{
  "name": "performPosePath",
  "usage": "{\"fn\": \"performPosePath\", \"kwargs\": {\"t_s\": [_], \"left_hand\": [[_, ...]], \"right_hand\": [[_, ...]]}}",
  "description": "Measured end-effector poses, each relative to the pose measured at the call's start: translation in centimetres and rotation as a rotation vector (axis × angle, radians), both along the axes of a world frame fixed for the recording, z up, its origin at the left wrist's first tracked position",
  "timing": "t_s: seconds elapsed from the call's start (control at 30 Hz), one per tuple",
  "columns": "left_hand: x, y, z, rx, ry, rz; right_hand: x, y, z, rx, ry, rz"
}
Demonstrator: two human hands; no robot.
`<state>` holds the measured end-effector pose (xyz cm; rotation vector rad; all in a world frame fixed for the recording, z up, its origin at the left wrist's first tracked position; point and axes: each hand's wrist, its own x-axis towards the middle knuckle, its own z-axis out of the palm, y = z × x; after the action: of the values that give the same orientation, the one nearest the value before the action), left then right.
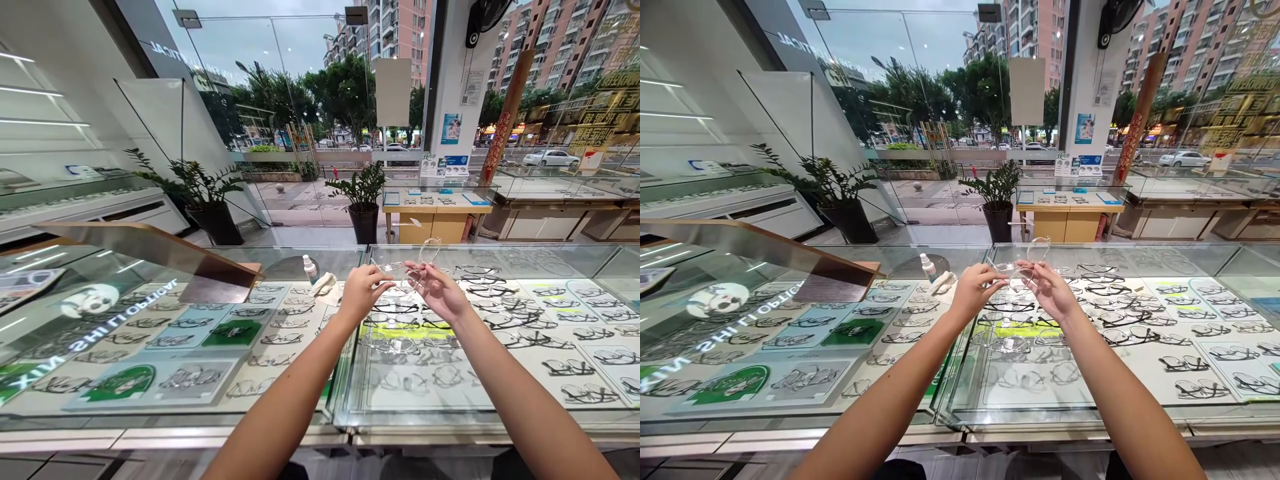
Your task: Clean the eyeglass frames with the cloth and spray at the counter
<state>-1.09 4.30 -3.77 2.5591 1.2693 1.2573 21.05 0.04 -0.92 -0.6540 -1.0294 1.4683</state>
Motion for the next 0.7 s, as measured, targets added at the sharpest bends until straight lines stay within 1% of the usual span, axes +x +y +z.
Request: {"fn": "performPosePath", "kwargs": {"t_s": [0.17, 0.23, 0.27, 0.33, 0.4, 0.47, 0.53, 0.63, 0.7], "left_hand": [[0.4, -0.8, 0.6, 0.004, 0.036, -0.062], [0.6, -1.1, 0.9, 0.031, 0.008, -0.039], [0.6, -1.3, 1.0, 0.051, -0.027, 0.000], [0.6, -1.2, 1.1, 0.095, -0.137, 0.138], [0.1, -0.6, 1.2, 0.118, -0.287, 0.332], [-0.9, 0.2, 1.1, 0.114, -0.445, 0.523], [-2.1, 1.3, 0.9, 0.089, -0.575, 0.677], [-4.0, 2.9, 0.5, -0.014, -0.675, 0.853], [-5.1, 3.8, 0.1, -0.174, -0.673, 0.944]], "right_hand": [[0.2, 0.1, -0.2, -0.010, 0.026, -0.007], [0.4, 0.0, 0.0, -0.021, 0.057, -0.010], [0.6, 0.0, 0.1, -0.023, 0.070, -0.013], [0.9, -0.1, 0.4, -0.013, 0.088, -0.012], [1.1, -0.2, 0.6, 0.007, 0.096, 0.000], [1.3, -0.3, 0.8, 0.020, 0.105, 0.016], [1.3, -0.3, 0.9, 0.025, 0.111, 0.027], [1.4, -0.2, 0.9, 0.025, 0.114, 0.024], [1.5, -0.2, 1.0, 0.025, 0.112, 0.020]]}}
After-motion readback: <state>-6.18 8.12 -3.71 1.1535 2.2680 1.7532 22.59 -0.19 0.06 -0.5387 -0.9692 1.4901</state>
